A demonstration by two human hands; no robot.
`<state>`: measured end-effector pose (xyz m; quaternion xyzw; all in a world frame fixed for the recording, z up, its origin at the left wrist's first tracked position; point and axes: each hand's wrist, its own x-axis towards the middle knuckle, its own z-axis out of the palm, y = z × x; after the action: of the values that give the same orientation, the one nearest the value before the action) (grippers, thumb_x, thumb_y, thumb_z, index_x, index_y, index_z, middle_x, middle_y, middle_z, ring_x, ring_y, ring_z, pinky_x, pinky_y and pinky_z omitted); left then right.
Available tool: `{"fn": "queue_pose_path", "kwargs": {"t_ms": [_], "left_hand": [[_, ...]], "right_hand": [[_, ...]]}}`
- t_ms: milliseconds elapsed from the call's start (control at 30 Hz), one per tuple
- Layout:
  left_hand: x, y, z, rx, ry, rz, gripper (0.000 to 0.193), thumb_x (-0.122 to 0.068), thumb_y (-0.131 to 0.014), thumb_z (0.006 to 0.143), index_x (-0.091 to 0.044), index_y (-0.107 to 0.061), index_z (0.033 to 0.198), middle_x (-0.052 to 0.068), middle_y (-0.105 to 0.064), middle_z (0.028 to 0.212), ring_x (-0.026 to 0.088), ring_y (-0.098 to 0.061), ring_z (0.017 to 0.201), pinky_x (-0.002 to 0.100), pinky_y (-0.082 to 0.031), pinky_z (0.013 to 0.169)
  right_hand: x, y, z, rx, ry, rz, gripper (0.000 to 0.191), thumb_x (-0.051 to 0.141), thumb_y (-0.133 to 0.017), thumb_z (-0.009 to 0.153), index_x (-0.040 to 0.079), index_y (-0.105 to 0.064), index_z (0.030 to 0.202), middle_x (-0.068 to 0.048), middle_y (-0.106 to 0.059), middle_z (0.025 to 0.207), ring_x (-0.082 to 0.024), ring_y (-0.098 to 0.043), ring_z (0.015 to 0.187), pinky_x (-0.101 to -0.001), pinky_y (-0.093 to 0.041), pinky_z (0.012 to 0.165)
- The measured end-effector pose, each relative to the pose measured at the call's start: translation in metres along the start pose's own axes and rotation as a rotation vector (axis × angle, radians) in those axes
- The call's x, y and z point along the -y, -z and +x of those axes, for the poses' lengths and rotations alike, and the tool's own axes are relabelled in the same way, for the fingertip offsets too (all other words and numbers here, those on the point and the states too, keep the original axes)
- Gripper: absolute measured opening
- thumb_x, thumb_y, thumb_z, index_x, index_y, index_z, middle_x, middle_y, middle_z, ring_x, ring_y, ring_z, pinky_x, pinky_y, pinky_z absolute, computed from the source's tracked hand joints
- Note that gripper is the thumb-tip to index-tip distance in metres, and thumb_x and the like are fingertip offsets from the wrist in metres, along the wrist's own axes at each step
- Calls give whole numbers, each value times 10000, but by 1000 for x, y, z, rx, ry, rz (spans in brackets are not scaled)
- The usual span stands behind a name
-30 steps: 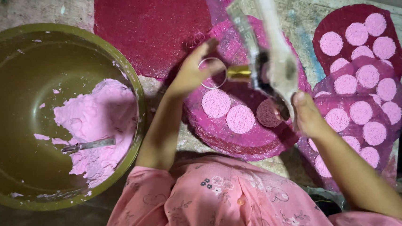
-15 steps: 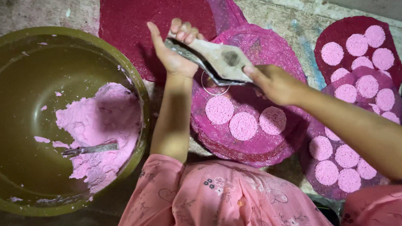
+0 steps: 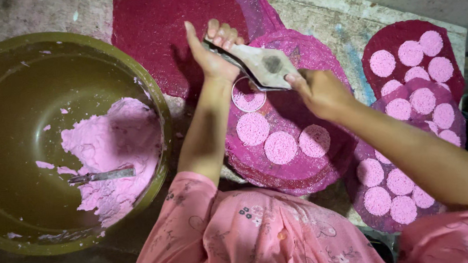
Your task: The person scoops pink paste from a large basin into a handheld molding tool, presses the paste to form round discs, and ejects the formed discs onto pink mesh trays alongside previously molded discs. They repeat the fill-press-eject cycle and occasionally reposition the trays.
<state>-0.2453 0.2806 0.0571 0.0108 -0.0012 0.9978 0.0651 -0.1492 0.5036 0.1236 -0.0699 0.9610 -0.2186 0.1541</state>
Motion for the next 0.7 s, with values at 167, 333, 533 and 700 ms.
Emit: {"fn": "queue_pose_path", "kwargs": {"t_ms": [167,333,533,700], "left_hand": [[-25,-6,-2,54,-17,120,628,-724,-391,964,-180,-412,650,-45,-361,552,118,-348,499,310,-318,566],[-13,-4,-15,-177,-41,129,614,-684,-351,969,-173,-400,632,-46,-347,518,119,-323,458,313,-298,515],[5,-17,3,-235,-52,89,596,-648,-321,972,-171,-379,621,-37,-330,509,135,-297,460,334,-285,511],[1,-24,10,-241,-55,164,597,-663,-322,953,-168,-381,623,-43,-318,501,128,-276,437,334,-275,496]], "right_hand": [[9,-30,7,-53,102,148,546,458,-400,1066,2,-687,1151,-258,-672,791,-443,-679,744,-515,-512,713],[5,-26,-2,87,-38,173,553,454,-382,1084,-14,-676,1096,-259,-651,690,-410,-698,663,-500,-533,682],[-5,-9,1,-25,-14,89,517,439,-425,1063,3,-698,1117,-237,-659,695,-402,-678,664,-504,-508,677],[-7,-18,7,-95,90,141,528,422,-420,1107,-29,-690,1057,-243,-668,766,-420,-666,705,-510,-507,708]]}}
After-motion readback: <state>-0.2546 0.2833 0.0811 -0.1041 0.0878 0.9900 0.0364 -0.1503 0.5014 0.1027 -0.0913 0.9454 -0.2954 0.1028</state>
